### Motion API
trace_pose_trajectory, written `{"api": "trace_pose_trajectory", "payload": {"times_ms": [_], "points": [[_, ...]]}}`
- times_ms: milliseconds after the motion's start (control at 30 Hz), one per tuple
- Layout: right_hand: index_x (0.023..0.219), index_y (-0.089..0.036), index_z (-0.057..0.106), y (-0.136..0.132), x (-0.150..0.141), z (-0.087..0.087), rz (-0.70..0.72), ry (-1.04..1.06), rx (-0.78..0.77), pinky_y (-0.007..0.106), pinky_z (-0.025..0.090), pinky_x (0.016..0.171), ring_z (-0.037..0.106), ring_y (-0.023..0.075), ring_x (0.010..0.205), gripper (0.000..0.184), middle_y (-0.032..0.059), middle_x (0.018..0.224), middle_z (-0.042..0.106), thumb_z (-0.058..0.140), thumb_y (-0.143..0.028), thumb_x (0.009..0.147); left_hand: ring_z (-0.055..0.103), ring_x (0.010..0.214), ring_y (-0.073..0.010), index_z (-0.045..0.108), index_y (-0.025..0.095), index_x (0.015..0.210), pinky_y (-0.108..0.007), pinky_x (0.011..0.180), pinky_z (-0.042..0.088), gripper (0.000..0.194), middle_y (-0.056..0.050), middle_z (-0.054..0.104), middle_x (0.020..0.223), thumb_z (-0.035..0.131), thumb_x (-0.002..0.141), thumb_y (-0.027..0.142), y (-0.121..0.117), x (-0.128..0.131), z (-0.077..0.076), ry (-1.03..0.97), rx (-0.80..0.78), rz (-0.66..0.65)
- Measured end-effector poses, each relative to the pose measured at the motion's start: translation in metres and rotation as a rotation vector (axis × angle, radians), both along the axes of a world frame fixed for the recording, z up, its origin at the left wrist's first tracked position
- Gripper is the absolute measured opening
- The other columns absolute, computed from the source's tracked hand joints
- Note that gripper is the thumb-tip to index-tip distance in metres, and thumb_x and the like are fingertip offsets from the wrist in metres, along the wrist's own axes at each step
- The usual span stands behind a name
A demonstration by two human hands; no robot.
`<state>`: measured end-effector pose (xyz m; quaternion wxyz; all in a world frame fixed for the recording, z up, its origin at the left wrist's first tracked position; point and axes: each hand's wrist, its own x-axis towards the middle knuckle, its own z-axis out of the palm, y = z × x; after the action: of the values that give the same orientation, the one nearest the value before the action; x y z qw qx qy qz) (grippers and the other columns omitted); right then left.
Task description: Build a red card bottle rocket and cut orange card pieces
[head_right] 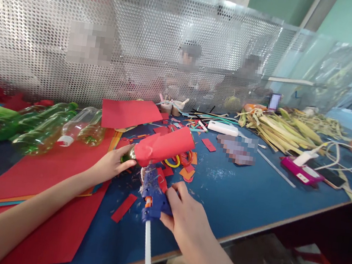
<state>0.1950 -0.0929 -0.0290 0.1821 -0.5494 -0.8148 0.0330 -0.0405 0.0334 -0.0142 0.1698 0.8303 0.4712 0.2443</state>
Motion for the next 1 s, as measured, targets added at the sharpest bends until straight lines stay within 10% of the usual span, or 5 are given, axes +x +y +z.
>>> {"api": "trace_pose_trajectory", "payload": {"times_ms": [700, 1000], "points": [[0.101, -0.019, 0.047, -0.003, 0.011, 0.004, 0.051, 0.040, 0.028, 0.034, 0.055, 0.057, 0.067, 0.0226, 0.072, 0.027, 0.0103, 0.104, 0.054, 0.050, -0.007, 0.076, 0.063, 0.106, -0.0309, 0.051, 0.014, 0.124, -0.035, 0.084, 0.049, 0.064, -0.013, 0.067, 0.116, 0.043, 0.080, 0.059, 0.001, 0.000, -0.001, 0.027, 0.004, 0.000], [0.106, -0.020, 0.049, -0.004, 0.074, 0.000, -0.106, -0.098, 0.229, 0.032, 0.054, 0.055, 0.068, 0.0217, 0.069, 0.021, 0.0126, 0.108, 0.054, 0.041, -0.021, 0.087, 0.062, 0.106, -0.0353, 0.049, 0.010, 0.123, -0.042, 0.084, 0.048, 0.068, -0.020, 0.066, 0.114, 0.046, 0.079, 0.061, 0.003, 0.000, -0.005, 0.075, 0.040, 0.077]]}}
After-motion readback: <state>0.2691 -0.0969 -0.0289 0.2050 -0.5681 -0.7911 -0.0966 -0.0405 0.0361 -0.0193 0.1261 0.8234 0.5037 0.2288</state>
